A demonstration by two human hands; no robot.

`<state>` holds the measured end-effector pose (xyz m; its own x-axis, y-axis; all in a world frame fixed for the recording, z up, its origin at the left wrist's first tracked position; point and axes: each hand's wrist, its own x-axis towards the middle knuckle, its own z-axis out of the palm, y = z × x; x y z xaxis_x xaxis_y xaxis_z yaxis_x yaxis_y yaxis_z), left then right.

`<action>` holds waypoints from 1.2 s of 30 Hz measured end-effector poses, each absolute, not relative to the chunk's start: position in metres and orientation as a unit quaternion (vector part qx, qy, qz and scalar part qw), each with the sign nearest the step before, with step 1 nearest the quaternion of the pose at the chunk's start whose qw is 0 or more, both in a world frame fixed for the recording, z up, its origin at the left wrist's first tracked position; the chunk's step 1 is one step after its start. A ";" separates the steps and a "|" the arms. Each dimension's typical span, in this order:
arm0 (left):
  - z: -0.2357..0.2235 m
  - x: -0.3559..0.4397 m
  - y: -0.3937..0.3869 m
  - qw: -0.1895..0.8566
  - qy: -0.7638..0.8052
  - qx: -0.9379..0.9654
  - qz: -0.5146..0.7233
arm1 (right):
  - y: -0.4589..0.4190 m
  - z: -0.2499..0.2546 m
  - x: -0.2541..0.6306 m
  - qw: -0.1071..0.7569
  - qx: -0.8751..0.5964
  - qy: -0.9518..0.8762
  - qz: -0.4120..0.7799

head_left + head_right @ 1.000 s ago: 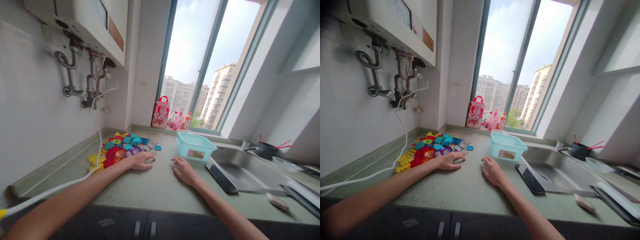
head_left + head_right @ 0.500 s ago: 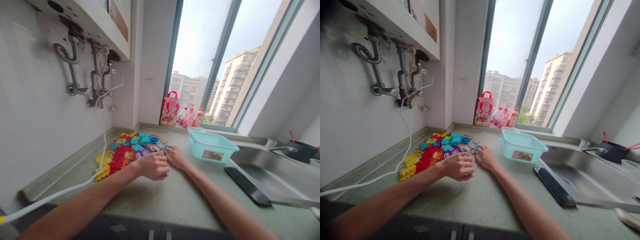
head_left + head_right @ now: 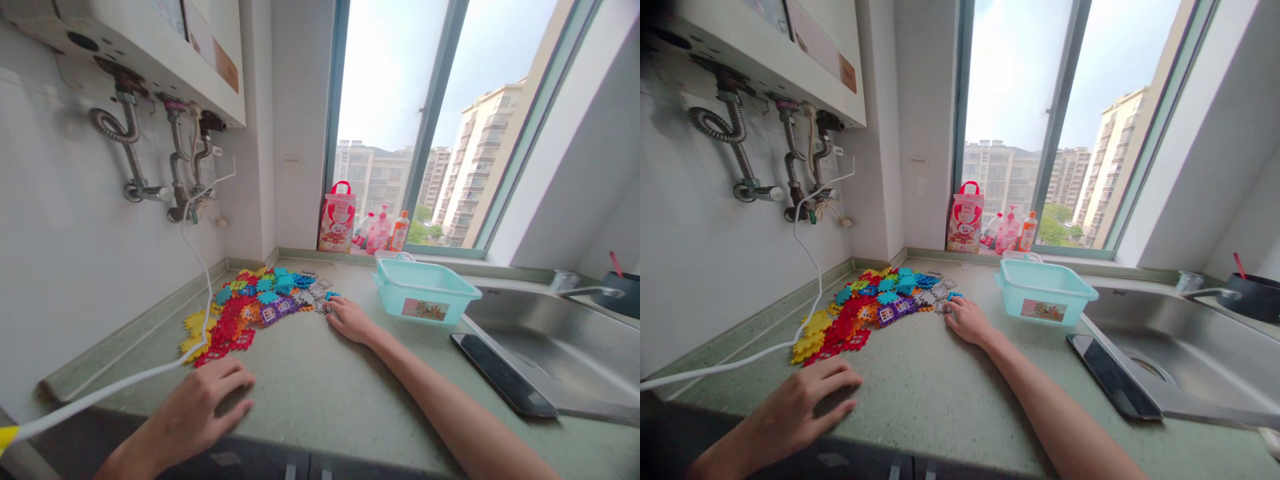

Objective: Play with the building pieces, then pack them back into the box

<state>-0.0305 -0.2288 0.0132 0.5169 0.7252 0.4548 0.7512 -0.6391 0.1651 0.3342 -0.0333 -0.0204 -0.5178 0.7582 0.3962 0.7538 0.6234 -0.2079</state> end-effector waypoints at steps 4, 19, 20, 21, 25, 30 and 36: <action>0.004 -0.078 -0.213 0.005 -0.510 -0.823 -0.249 | -0.036 -0.020 0.332 0.234 -0.425 -0.874 0.022; 0.042 -0.017 -0.183 0.169 -0.467 -0.833 -0.244 | -0.036 -0.020 0.338 0.211 -0.486 -0.847 0.040; 0.052 -0.005 -0.169 0.167 -0.458 -0.839 -0.240 | -0.036 -0.020 0.337 0.212 -0.486 -0.847 0.039; 0.061 0.006 -0.152 0.168 -0.464 -0.836 -0.240 | -0.036 -0.021 0.337 0.212 -0.485 -0.848 0.039; 0.089 0.040 -0.065 0.150 -0.567 -0.785 -0.197 | -0.035 -0.022 0.339 0.201 -0.484 -0.851 0.038; 0.100 0.050 0.019 0.084 -0.612 -0.784 -0.052 | -0.032 -0.023 0.340 0.200 -0.483 -0.852 0.035; 0.098 0.037 0.060 -0.010 -0.547 -0.836 0.028 | -0.033 -0.020 0.339 0.195 -0.482 -0.853 0.032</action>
